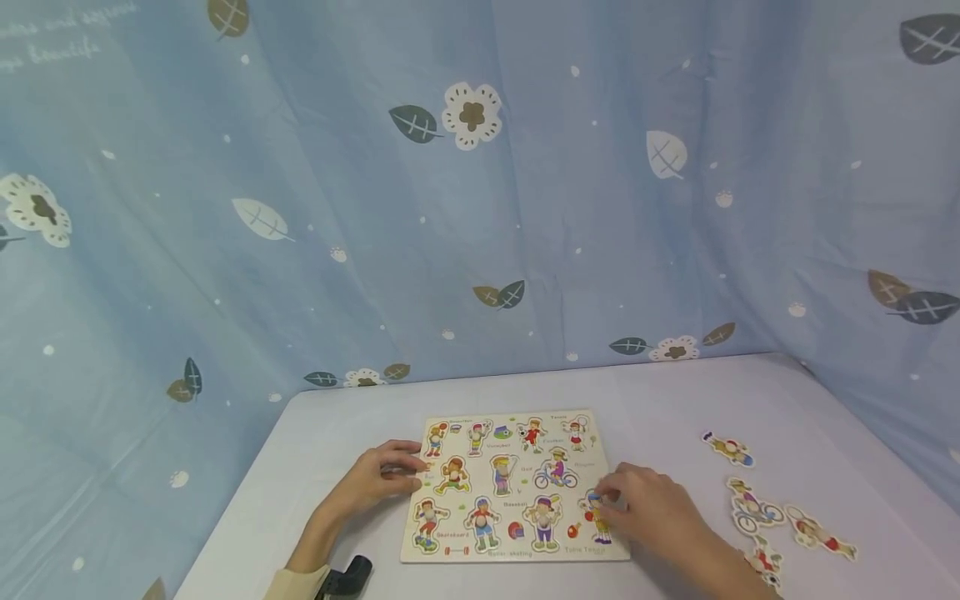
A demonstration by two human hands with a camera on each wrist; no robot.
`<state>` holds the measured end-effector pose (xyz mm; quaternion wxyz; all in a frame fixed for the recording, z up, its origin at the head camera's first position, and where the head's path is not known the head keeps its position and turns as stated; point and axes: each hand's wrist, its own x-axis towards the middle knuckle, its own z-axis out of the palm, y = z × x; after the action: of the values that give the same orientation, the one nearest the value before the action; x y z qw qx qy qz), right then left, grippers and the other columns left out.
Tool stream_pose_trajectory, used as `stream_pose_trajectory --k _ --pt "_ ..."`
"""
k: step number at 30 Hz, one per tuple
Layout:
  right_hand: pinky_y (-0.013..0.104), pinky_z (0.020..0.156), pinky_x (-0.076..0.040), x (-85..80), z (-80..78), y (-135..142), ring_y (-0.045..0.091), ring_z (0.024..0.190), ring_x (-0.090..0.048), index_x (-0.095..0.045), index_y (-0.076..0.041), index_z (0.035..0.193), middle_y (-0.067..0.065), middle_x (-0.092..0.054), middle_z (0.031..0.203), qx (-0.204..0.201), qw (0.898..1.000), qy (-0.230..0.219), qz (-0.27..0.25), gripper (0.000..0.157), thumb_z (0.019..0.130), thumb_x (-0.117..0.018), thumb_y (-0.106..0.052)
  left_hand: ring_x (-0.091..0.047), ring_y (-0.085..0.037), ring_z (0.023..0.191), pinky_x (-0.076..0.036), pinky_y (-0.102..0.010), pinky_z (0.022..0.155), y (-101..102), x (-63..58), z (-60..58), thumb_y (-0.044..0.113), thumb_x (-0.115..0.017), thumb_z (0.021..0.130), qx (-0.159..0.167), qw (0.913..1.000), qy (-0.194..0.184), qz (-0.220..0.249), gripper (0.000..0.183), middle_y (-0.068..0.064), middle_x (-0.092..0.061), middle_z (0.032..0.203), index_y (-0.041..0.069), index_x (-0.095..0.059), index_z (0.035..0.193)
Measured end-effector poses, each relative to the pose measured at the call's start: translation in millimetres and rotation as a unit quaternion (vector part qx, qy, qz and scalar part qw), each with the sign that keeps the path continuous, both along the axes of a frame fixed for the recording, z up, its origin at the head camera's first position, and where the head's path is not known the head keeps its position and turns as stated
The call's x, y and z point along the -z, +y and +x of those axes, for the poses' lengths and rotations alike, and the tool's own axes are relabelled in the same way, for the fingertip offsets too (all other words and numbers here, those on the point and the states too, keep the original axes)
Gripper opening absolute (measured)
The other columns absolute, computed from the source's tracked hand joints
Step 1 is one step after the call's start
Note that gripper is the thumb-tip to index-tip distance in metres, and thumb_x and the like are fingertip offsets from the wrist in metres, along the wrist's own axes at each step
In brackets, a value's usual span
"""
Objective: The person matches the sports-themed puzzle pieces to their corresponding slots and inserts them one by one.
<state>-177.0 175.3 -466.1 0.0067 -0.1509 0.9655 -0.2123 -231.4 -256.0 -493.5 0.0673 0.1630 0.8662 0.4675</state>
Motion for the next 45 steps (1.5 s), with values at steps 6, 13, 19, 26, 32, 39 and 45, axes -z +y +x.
stream_pose_trajectory --k 6,13,19,26,32,39,45 --pt "0.024 0.055 -0.044 -1.5 -12.2 56 0.006 0.070 -0.055 -0.076 -0.020 0.097 -0.009 -0.066 0.085 0.062 0.997 -0.035 0.020 0.019 0.079 -0.080 -0.025 -0.057 -0.034 0.123 -0.058 -0.022 0.089 1 -0.7 -0.4 0.017 -0.080 0.081 -0.005 1.0000 0.006 0.000 0.021 -0.016 -0.055 0.138 0.009 -0.075 0.100" --pt "0.033 0.054 -0.051 3.0 -13.0 115 0.014 0.075 -0.062 -0.075 -0.012 0.103 0.000 -0.071 0.094 0.078 0.994 -0.069 0.030 0.027 0.084 -0.075 -0.031 -0.057 -0.035 0.122 -0.057 -0.021 0.088 1 -0.3 -0.3 0.016 -0.080 0.081 -0.003 1.0000 0.004 0.000 0.022 -0.016 -0.055 0.138 0.009 -0.075 0.100" --pt "0.039 0.056 -0.052 8.7 -9.3 141 0.017 0.076 -0.063 -0.075 -0.013 0.100 -0.003 -0.069 0.090 0.095 0.991 -0.080 0.052 0.026 0.082 -0.077 -0.032 -0.056 -0.034 0.124 -0.057 -0.020 0.088 2 0.4 -1.4 0.017 -0.080 0.081 -0.004 1.0000 0.005 -0.002 0.022 -0.015 -0.055 0.138 0.010 -0.076 0.101" --pt "0.045 0.060 -0.052 10.9 -8.4 155 0.020 0.078 -0.064 -0.074 -0.012 0.096 -0.004 -0.069 0.086 0.103 0.988 -0.098 0.056 0.026 0.083 -0.076 -0.035 -0.056 -0.036 0.122 -0.058 -0.024 0.088 2 -1.0 0.5 0.016 -0.080 0.081 -0.003 1.0000 0.007 0.000 0.021 -0.017 -0.055 0.137 0.009 -0.075 0.101" --pt "0.042 0.059 -0.052 12.7 -6.7 159 0.019 0.076 -0.064 -0.075 -0.014 0.093 -0.005 -0.070 0.083 0.110 0.987 -0.104 0.052 0.021 0.081 -0.078 -0.031 -0.055 -0.035 0.124 -0.058 -0.022 0.088 1 -0.7 0.7 0.016 -0.080 0.081 -0.006 1.0000 0.004 0.000 0.021 -0.016 -0.054 0.138 0.009 -0.076 0.100" --pt "0.041 0.060 -0.051 16.3 -3.2 166 0.014 0.074 -0.061 -0.073 -0.017 0.090 -0.007 -0.069 0.082 0.108 0.985 -0.120 0.057 0.018 0.081 -0.077 -0.032 -0.057 -0.036 0.122 -0.058 -0.024 0.088 2 1.4 -0.7 0.016 -0.080 0.080 0.001 0.9999 0.012 0.004 0.021 -0.017 -0.056 0.137 0.008 -0.076 0.100" --pt "0.040 0.059 -0.050 18.4 -3.2 168 0.013 0.073 -0.060 -0.072 -0.016 0.092 -0.007 -0.068 0.081 0.104 0.986 -0.114 0.066 0.016 0.082 -0.077 -0.028 -0.056 -0.035 0.123 -0.058 -0.022 0.088 0 1.6 -1.3 0.016 -0.080 0.081 -0.001 1.0000 0.008 0.001 0.022 -0.016 -0.055 0.138 0.009 -0.076 0.100"
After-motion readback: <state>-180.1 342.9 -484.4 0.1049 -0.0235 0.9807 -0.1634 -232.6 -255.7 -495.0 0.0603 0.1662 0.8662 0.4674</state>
